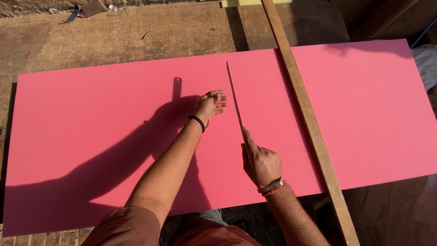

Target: The person carries large pink foam sheets to a work table, measures them with a tape measure, marks cut lines with a pen, and saws along a wooden straightedge to cut the sheets into pieces. The person then stacks the cut foam pieces on a plastic-covered pile and begins measuring another sheet.

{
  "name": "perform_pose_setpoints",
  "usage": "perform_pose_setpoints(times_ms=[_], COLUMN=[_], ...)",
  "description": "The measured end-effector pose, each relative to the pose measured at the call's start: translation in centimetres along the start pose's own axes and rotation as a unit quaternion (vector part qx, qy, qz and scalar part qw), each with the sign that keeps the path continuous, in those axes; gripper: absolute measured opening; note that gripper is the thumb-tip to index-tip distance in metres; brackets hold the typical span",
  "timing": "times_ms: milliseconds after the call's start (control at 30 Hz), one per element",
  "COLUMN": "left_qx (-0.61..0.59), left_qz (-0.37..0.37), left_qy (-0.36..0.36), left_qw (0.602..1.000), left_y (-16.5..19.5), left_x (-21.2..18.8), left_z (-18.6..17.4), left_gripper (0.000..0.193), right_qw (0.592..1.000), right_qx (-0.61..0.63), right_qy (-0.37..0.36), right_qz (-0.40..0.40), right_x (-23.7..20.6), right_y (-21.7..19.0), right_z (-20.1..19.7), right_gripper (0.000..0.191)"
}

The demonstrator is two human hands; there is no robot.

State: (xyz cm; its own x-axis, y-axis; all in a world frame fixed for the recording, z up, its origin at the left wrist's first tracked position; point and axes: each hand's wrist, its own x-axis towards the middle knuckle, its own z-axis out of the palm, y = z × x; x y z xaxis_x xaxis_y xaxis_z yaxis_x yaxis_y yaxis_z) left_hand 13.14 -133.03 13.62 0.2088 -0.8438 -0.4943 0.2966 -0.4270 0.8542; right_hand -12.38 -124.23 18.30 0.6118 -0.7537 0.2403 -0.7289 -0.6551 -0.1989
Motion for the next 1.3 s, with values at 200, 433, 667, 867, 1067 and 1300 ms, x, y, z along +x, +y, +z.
perform_pose_setpoints(times_ms=[200, 433, 667, 867, 1067, 1300], left_qx=[0.382, 0.613, 0.686, 0.652, 0.656, 0.651], left_qz=[0.186, 0.255, 0.193, 0.181, 0.187, 0.202], left_qy=[0.124, 0.12, 0.104, 0.089, 0.089, 0.106], left_qw=[0.897, 0.738, 0.694, 0.731, 0.726, 0.724], left_y=[-0.6, -2.4, -4.4, -3.4, -3.8, -3.0], left_x=[1.6, 4.7, 5.1, 4.5, 4.5, 4.2], left_z=[-2.2, -3.8, -3.7, -3.7, -3.8, -3.3], left_gripper=[0.043, 0.048, 0.062, 0.064, 0.066, 0.071], right_qw=[0.999, 0.997, 0.992, 0.991, 0.97, 0.933], right_qx=[-0.015, 0.004, -0.028, -0.053, -0.111, -0.149], right_qy=[-0.032, -0.05, -0.104, -0.105, -0.199, -0.3], right_qz=[0.027, 0.052, 0.069, 0.067, 0.088, 0.128], right_x=[2.3, 10.0, 17.8, 21.0, 22.8, 19.9], right_y=[2.1, 5.6, 7.9, 8.4, 7.5, 5.4], right_z=[3.3, 9.7, 15.5, 17.5, 17.4, 15.5], right_gripper=[0.063, 0.061, 0.06, 0.058, 0.063, 0.067])
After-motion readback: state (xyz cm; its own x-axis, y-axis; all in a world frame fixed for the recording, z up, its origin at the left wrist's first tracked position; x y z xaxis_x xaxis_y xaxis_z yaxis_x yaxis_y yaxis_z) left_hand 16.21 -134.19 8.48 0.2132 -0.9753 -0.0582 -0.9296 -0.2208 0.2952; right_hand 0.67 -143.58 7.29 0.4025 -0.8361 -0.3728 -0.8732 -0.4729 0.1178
